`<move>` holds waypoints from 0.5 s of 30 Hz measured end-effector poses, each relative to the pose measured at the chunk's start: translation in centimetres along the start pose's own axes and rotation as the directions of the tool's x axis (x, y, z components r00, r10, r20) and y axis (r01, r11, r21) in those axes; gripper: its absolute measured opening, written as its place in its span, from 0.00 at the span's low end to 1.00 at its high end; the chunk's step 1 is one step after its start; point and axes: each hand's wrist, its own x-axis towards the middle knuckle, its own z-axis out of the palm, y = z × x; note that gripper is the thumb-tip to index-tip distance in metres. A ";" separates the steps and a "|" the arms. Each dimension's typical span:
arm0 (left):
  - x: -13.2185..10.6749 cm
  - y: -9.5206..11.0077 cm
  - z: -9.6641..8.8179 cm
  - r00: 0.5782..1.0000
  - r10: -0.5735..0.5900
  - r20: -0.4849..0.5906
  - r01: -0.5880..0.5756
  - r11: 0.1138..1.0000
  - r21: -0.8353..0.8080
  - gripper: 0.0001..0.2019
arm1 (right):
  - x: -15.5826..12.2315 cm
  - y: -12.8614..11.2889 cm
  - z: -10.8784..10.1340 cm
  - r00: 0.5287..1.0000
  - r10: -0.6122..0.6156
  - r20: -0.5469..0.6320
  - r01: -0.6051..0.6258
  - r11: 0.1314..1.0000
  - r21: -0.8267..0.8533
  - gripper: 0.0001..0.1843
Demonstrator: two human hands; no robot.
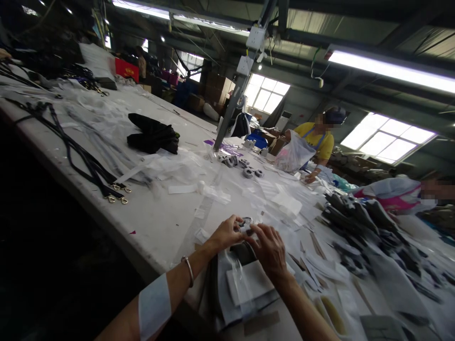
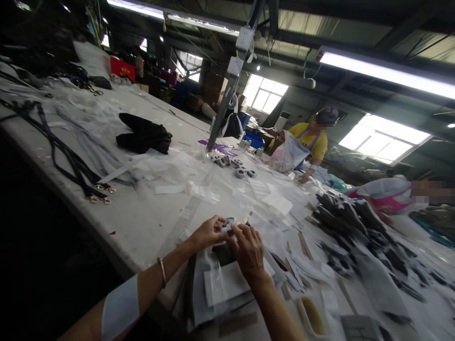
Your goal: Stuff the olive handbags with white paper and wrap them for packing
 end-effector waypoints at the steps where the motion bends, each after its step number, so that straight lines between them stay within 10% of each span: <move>1: 0.2 0.0 -0.1 1.000 -0.009 0.024 0.009 1.000 -0.019 0.27 | 0.2 0.1 -0.2 0.991 -0.137 -0.008 0.137 0.990 -0.023 0.12; 7: 0.4 0.2 -0.3 0.986 -0.032 0.164 0.052 0.992 -0.113 0.29 | 2.4 -0.3 -0.5 0.883 -0.433 0.180 0.447 0.894 -0.039 0.19; 15: 1.2 -0.2 -1.2 0.993 -0.046 0.105 0.054 0.995 -0.080 0.46 | 7.2 -0.6 0.8 0.833 -0.127 0.538 0.239 0.960 -0.144 0.06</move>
